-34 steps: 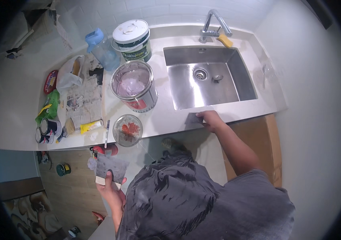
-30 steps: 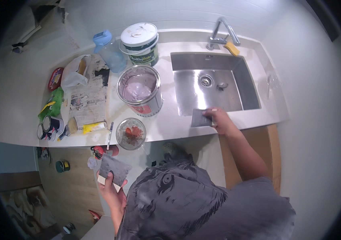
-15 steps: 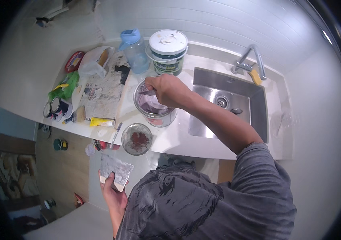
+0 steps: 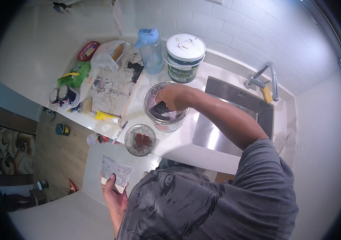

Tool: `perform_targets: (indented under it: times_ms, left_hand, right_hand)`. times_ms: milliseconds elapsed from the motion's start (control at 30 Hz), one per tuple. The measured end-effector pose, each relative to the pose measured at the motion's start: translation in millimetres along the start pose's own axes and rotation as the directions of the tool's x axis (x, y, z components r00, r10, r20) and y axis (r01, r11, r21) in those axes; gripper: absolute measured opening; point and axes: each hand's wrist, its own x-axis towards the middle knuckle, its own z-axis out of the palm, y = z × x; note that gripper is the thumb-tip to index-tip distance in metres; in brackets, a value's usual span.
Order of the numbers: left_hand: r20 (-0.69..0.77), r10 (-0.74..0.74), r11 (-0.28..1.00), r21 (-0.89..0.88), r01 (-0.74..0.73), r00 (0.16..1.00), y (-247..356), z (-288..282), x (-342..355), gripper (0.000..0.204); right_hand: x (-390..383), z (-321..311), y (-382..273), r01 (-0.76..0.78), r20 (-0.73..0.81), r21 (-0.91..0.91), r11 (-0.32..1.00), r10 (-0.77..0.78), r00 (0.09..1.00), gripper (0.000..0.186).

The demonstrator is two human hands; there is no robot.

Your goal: The person applies a pinkish wall compound to a vertical seam between a dark marble-like panel and a white wall using a small trowel and a larger flat tool. They repeatedly scoop compound from a container, spread it along the seam, and smooth the surface.

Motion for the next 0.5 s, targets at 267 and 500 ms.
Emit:
perform_targets:
  times_ms: [267,500]
  left_hand:
    - [0.259,0.005,0.999,-0.038,0.005,0.966,13,48,32,0.044]
    - [0.454,-0.064,0.998,0.031,0.056,0.889,19,146,87,0.042]
  right_hand:
    - [-57,-67,-31,-0.091,-0.187,0.216,0.972,0.133,0.973,0.03]
    - [-112,-85,-51,0.116,-0.563,0.219,0.969,0.029,0.826,0.023]
